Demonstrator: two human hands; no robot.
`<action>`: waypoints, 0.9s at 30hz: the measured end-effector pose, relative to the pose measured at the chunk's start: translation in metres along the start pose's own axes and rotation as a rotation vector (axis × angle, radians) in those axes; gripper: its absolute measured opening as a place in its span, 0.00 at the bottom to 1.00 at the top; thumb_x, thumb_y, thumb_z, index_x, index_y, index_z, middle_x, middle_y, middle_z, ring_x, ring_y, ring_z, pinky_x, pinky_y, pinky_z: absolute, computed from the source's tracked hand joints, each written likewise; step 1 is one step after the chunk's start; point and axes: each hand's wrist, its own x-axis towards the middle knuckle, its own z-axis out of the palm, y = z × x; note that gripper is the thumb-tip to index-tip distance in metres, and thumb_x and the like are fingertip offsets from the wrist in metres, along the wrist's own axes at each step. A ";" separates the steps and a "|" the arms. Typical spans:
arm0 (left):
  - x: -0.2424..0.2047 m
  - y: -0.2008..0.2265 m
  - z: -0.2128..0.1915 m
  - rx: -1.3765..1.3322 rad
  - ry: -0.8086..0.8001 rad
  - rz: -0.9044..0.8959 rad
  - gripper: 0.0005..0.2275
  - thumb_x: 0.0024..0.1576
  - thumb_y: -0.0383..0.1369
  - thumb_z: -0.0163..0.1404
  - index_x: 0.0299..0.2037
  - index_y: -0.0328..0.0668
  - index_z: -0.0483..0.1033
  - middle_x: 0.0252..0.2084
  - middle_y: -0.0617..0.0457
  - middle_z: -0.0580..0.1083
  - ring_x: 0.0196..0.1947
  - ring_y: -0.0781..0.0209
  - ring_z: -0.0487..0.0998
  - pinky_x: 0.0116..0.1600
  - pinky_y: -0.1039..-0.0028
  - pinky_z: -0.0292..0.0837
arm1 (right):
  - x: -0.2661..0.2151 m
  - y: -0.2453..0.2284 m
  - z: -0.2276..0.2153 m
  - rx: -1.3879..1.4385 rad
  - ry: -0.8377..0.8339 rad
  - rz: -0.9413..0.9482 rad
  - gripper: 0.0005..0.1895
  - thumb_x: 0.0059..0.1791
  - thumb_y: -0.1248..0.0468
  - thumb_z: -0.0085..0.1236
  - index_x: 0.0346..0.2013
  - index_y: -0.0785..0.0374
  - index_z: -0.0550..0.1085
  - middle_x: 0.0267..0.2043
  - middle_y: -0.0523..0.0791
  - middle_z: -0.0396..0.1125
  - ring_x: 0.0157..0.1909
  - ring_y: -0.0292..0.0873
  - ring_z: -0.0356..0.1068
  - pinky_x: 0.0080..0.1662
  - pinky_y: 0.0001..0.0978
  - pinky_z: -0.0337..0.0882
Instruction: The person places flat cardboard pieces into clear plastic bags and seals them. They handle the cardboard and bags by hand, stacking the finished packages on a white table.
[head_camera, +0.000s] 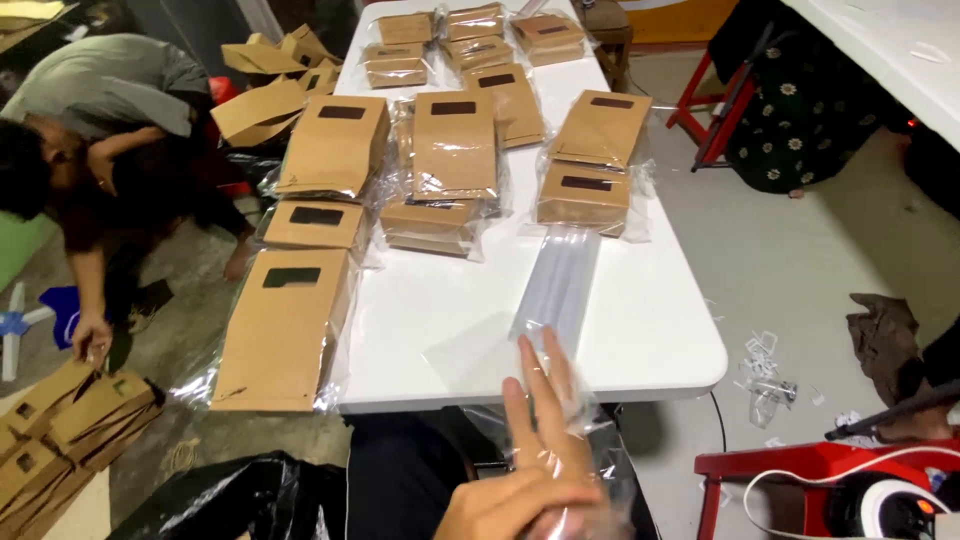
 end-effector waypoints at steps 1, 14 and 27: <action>-0.006 -0.005 -0.023 0.005 0.012 -0.006 0.08 0.73 0.34 0.56 0.57 0.52 0.88 0.47 0.56 0.89 0.44 0.66 0.92 0.45 0.79 0.82 | 0.005 0.002 0.004 -0.002 -0.013 -0.003 0.34 0.62 0.57 0.47 0.85 0.36 0.58 0.95 0.29 0.35 0.93 0.28 0.30 0.84 0.30 0.30; -0.012 -0.030 -0.075 -0.666 0.728 -0.797 0.34 0.63 0.50 0.44 0.73 0.30 0.78 0.65 0.30 0.86 0.67 0.37 0.88 0.70 0.54 0.83 | -0.022 -0.006 0.065 -0.350 -0.116 -0.654 0.32 0.66 0.53 0.43 0.81 0.68 0.59 0.87 0.58 0.52 0.87 0.67 0.49 0.82 0.65 0.52; 0.005 -0.045 -0.059 -0.763 0.543 -0.513 0.15 0.62 0.40 0.64 0.48 0.32 0.88 0.55 0.41 0.87 0.57 0.46 0.90 0.63 0.48 0.91 | -0.011 -0.005 0.050 -0.270 -0.301 -0.565 0.47 0.62 0.25 0.16 0.90 0.45 0.43 0.94 0.63 0.25 0.93 0.71 0.35 0.79 0.79 0.39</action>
